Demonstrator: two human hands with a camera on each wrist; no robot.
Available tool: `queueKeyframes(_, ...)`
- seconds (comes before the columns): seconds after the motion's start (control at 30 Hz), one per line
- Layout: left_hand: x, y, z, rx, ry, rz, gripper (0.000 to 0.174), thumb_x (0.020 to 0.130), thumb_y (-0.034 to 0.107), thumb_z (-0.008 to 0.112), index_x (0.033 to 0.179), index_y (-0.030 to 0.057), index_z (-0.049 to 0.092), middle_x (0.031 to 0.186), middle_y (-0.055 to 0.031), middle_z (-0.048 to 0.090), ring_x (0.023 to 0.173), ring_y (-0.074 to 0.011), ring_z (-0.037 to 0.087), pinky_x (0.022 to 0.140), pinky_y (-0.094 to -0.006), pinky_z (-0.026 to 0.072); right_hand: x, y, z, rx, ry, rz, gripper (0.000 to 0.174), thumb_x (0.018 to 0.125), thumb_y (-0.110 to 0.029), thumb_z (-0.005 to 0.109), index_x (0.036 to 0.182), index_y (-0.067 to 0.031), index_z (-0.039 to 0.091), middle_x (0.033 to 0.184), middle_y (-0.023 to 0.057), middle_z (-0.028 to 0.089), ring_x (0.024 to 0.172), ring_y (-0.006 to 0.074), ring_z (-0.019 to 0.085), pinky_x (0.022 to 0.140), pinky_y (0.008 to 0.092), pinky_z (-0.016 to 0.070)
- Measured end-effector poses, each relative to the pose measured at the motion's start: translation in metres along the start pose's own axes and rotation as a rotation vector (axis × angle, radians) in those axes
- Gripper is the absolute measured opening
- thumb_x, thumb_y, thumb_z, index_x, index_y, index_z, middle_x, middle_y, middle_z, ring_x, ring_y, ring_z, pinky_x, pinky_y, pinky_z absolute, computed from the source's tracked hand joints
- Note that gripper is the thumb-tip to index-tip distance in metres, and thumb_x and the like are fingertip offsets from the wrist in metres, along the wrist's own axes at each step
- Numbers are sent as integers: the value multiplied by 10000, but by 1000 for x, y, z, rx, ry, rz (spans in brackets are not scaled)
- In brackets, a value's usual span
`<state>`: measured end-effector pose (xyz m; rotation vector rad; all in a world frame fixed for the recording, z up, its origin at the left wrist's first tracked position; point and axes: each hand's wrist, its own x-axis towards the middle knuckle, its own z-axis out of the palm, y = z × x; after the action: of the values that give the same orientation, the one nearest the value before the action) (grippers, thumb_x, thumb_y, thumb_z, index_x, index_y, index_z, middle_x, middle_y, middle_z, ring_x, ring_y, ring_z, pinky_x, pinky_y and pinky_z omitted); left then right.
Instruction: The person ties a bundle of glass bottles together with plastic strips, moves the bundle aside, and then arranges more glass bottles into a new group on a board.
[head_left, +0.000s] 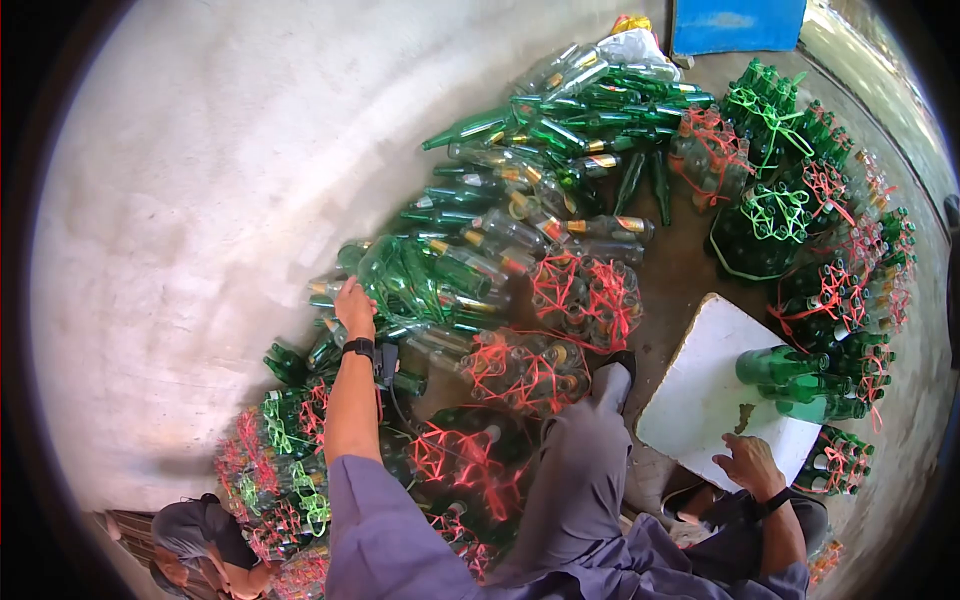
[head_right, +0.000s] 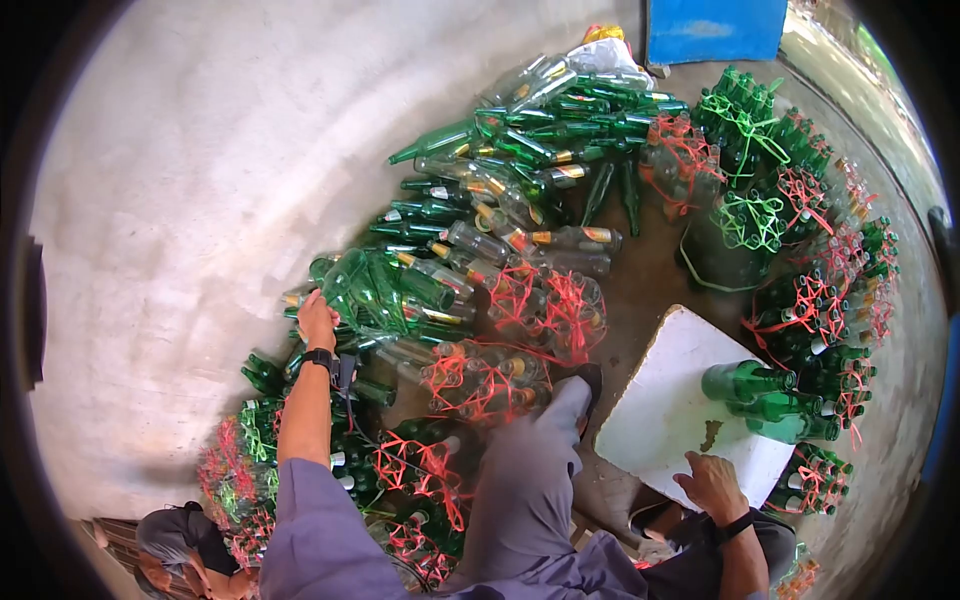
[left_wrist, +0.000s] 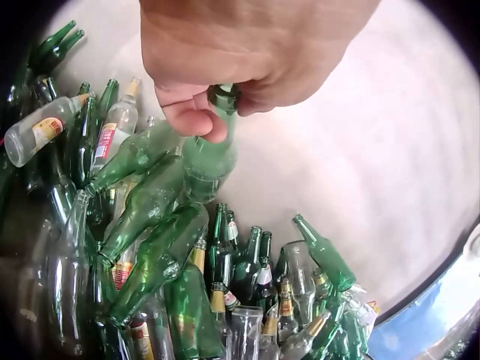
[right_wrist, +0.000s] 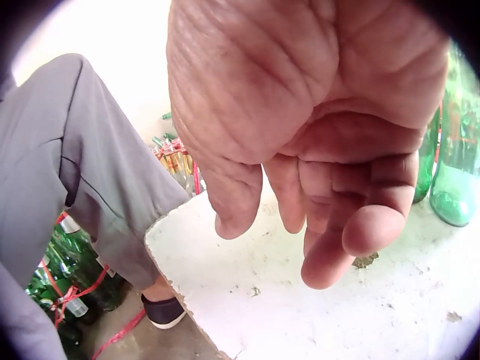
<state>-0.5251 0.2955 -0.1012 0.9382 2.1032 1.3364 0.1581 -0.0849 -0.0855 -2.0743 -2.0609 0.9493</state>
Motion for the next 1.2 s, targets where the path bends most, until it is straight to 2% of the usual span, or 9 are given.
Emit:
queueKeyframes(0.13, -12, 9, -8, -7, 7, 1, 433, 942, 105, 510, 1352, 15, 616, 676, -68, 592, 501, -158, 588, 445, -290, 501, -5, -9, -8, 1, 4, 13, 340, 822, -274, 769, 961, 11, 648, 736, 226, 653, 769, 436, 648, 687, 528, 482)
queueKeyframes(0.2, -18, 13, -11, 32, 1, 38, 411, 955, 128, 493, 1311, -15, 643, 746, -114, 670, 511, -171, 629, 429, -308, 532, -7, -7, -7, 4, 23, -11, 326, 824, -268, 765, 941, 12, 647, 723, 225, 646, 764, 439, 646, 687, 527, 481)
queueKeyframes(0.4, -39, 35, -32, 222, -125, 143, 385, 984, 201, 470, 1227, -24, 667, 771, -136, 696, 497, -180, 639, 426, -310, 527, -15, -13, -14, -9, 47, -28, 326, 833, -277, 761, 924, 11, 639, 729, 234, 645, 763, 441, 648, 696, 533, 483)
queueKeyframes(0.57, -88, 82, -44, 335, -271, 211, 292, 999, 236, 521, 1109, 30, 695, 709, -94, 657, 466, -155, 611, 400, -291, 478, -26, -19, -20, -29, 90, -28, 328, 843, -293, 759, 933, 1, 644, 765, 231, 663, 804, 427, 664, 722, 531, 493)
queueKeyframes(0.67, -146, 132, -37, 455, -387, 332, 269, 994, 223, 537, 1090, 30, 698, 665, -74, 631, 451, -148, 591, 393, -291, 447, -31, -21, -18, -6, 217, -100, 335, 857, -309, 750, 951, -3, 652, 793, 221, 679, 836, 416, 675, 741, 521, 503)
queueKeyframes(0.83, -234, 196, -13, 429, -598, 432, 221, 974, 183, 559, 1044, 41, 714, 594, -23, 570, 428, -116, 529, 407, -275, 416, -31, -24, -24, 12, 204, -51, 333, 883, -300, 726, 1023, -3, 673, 804, 206, 688, 808, 416, 674, 721, 514, 508)
queueKeyframes(1.03, -355, 253, 24, 395, -841, 732, 175, 943, 163, 617, 1016, 25, 695, 597, -32, 562, 482, -97, 529, 480, -318, 444, -37, -44, -38, 256, 510, -185, 358, 901, -256, 719, 1119, 21, 658, 868, 217, 708, 794, 414, 683, 730, 493, 534)
queueKeyframes(1.1, -398, 268, 36, 440, -925, 959, 158, 935, 154, 627, 996, 20, 686, 606, -100, 590, 520, -179, 606, 534, -369, 475, -40, -49, -45, 319, 584, -226, 448, 895, -226, 757, 1251, 14, 630, 1079, 198, 728, 742, 320, 718, 679, 431, 570)
queueKeyframes(1.2, -449, 266, 67, 284, -1067, 1116, 152, 928, 129, 631, 1015, 8, 659, 579, -87, 545, 511, -112, 513, 500, -326, 405, -46, -56, -51, 356, 671, -239, 514, 861, -212, 800, 1289, 3, 615, 1147, 194, 708, 697, 262, 717, 640, 385, 585)
